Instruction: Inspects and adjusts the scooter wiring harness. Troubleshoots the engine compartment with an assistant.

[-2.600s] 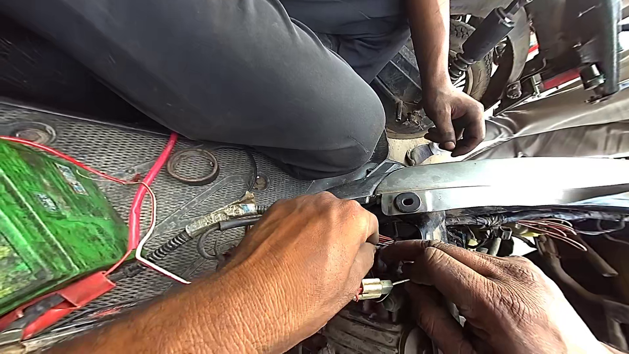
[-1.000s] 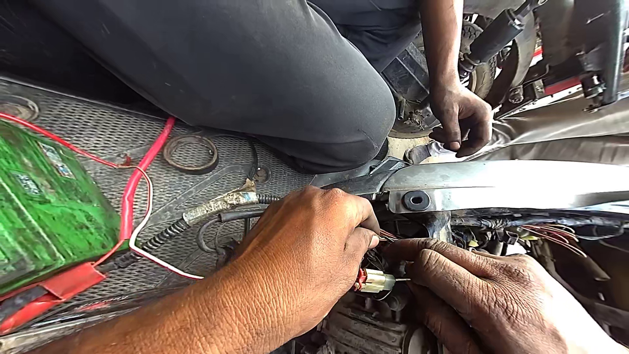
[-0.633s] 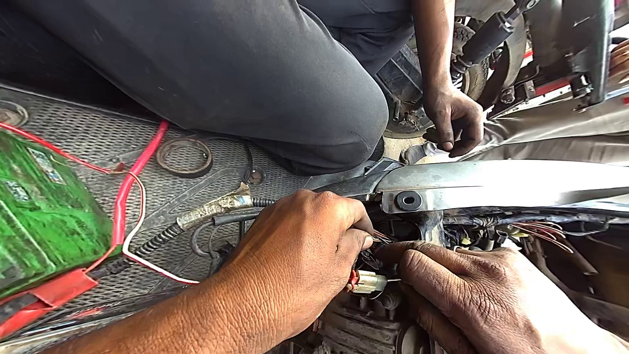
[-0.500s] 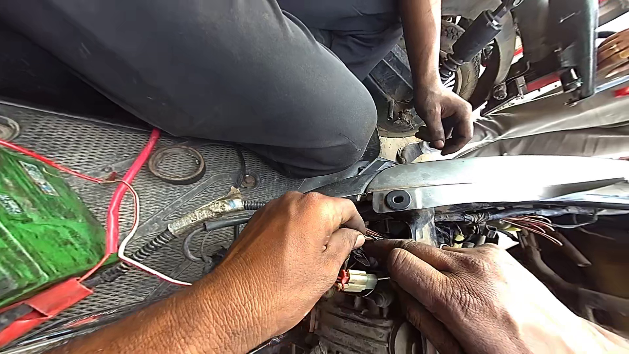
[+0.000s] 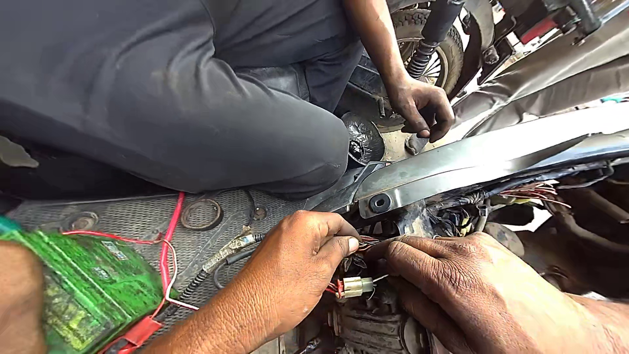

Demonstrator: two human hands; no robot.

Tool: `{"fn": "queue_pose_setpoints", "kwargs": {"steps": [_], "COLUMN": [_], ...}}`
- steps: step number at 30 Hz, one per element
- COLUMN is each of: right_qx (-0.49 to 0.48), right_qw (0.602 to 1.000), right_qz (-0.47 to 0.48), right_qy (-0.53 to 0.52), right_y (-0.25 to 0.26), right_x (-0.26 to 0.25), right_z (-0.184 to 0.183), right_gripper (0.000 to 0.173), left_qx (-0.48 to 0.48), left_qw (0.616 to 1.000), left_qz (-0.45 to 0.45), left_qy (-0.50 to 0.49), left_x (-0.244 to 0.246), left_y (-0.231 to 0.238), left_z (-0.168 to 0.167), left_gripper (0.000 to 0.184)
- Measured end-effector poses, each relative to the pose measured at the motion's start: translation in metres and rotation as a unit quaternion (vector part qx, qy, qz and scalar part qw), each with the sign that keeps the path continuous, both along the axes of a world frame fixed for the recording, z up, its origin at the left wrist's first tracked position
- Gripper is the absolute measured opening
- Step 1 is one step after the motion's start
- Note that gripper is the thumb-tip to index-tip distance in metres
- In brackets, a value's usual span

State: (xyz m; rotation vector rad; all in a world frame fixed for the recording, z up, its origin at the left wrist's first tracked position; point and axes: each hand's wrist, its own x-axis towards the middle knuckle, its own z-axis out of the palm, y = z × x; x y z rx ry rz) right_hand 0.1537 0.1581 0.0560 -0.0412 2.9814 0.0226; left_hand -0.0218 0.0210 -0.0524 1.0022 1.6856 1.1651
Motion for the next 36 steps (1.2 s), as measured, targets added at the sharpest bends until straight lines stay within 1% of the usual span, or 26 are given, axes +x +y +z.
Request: {"fn": "queue_pose_setpoints", "kwargs": {"steps": [3, 5, 8, 10, 11, 13, 14, 15, 16, 17, 18, 19, 20, 21, 22, 23, 24, 25, 26, 28, 29, 30, 31, 33, 34, 36], "right_qx": [0.001, 0.013, 0.017, 0.004, 0.007, 0.010, 0.012, 0.014, 0.014, 0.018, 0.023, 0.018, -0.015, -0.019, -0.009, 0.006, 0.019, 0.024, 0.024, 0.019, 0.021, 0.023, 0.028, 0.041, 0.045, 0.048], "right_qw": [1.000, 1.000, 0.999, 1.000, 0.999, 0.998, 0.998, 0.997, 0.996, 0.995, 0.997, 0.999, 0.979, 0.973, 0.982, 0.992, 0.998, 0.999, 0.997, 0.997, 0.997, 0.996, 0.995, 0.993, 0.993, 0.993], "right_qz": [-0.019, -0.024, -0.019, -0.017, -0.024, -0.035, -0.035, -0.035, -0.038, -0.034, -0.013, 0.027, 0.098, 0.106, 0.091, 0.066, 0.036, 0.002, -0.020, -0.047, -0.058, -0.070, -0.080, -0.091, -0.093, -0.093], "right_qy": [0.003, -0.006, -0.023, -0.019, -0.032, -0.053, -0.057, -0.063, -0.079, -0.090, -0.075, 0.000, 0.180, 0.203, 0.167, 0.109, 0.037, -0.038, -0.070, -0.063, -0.053, -0.050, -0.053, -0.059, -0.061, -0.055], "right_y": [-0.002, -0.003, 0.000, 0.002, 0.002, -0.002, -0.003, -0.004, -0.005, -0.005, -0.001, 0.009, 0.030, 0.035, 0.034, 0.025, 0.012, -0.003, -0.010, -0.016, -0.019, -0.023, -0.027, -0.032, -0.033, -0.032], "right_x": [-0.001, -0.005, -0.016, -0.024, -0.027, -0.031, -0.032, -0.033, -0.034, -0.034, -0.033, -0.030, -0.033, -0.040, -0.043, -0.043, -0.040, -0.035, -0.033, -0.028, -0.026, -0.025, -0.024, -0.024, -0.024, -0.023], "right_z": [0.001, 0.001, 0.004, 0.003, 0.004, 0.009, 0.011, 0.014, 0.017, 0.017, 0.009, -0.015, -0.064, -0.081, -0.075, -0.057, -0.031, 0.000, 0.016, 0.021, 0.019, 0.018, 0.018, 0.019, 0.018, 0.016], "right_gripper": [0.015, 0.013, 0.011, 0.011, 0.011, 0.008, 0.010, 0.013, 0.016, 0.018, 0.017, 0.016, 0.017, 0.019, 0.020, 0.021, 0.020, 0.020, 0.021, 0.017, 0.015, 0.013, 0.012, 0.010, 0.009, 0.007], "left_qx": [0.032, 0.071, 0.157, 0.221, 0.236, 0.218, 0.184, 0.147, 0.137, 0.147, 0.176, 0.200, 0.217, 0.213, 0.186, 0.151, 0.112, 0.069, 0.027, -0.050, -0.075, -0.096, -0.114, -0.132, -0.134, -0.129], "left_qw": [0.995, 0.989, 0.982, 0.967, 0.961, 0.959, 0.965, 0.969, 0.971, 0.973, 0.961, 0.944, 0.927, 0.907, 0.907, 0.909, 0.909, 0.895, 0.872, 0.819, 0.799, 0.789, 0.785, 0.791, 0.799, 0.820], "left_qz": [0.068, 0.110, 0.104, 0.101, 0.107, 0.111, 0.107, 0.113, 0.117, 0.043, 0.017, 0.036, 0.104, 0.189, 0.190, 0.160, 0.118, 0.073, 0.022, -0.065, -0.083, -0.083, -0.073, -0.031, -0.003, 0.058], "left_qy": [-0.064, -0.070, 0.006, 0.074, 0.101, 0.141, 0.153, 0.162, 0.155, 0.172, 0.212, 0.259, 0.288, 0.310, 0.327, 0.354, 0.384, 0.434, 0.488, 0.568, 0.591, 0.602, 0.605, 0.597, 0.587, 0.555], "left_x": [-0.006, -0.012, -0.020, -0.025, -0.026, -0.021, -0.018, -0.013, -0.008, -0.020, -0.026, -0.024, -0.012, 0.008, 0.016, 0.025, 0.035, 0.043, 0.050, 0.062, 0.067, 0.072, 0.077, 0.083, 0.083, 0.077], "left_y": [-0.003, -0.007, -0.020, -0.033, -0.040, -0.065, -0.081, -0.097, -0.112, -0.136, -0.149, -0.151, -0.141, -0.123, -0.110, -0.099, -0.092, -0.091, -0.093, -0.103, -0.108, -0.112, -0.116, -0.119, -0.120, -0.123], "left_z": [0.009, 0.026, 0.053, 0.070, 0.082, 0.110, 0.125, 0.140, 0.154, 0.167, 0.178, 0.190, 0.203, 0.213, 0.224, 0.235, 0.243, 0.248, 0.252, 0.259, 0.260, 0.261, 0.262, 0.256, 0.244, 0.204], "left_gripper": [0.016, 0.021, 0.025, 0.031, 0.034, 0.035, 0.032, 0.026, 0.019, 0.023, 0.024, 0.024, 0.021, 0.016, 0.030, 0.046, 0.059, 0.066, 0.067, 0.060, 0.054, 0.049, 0.045, 0.042, 0.041, 0.038]}}
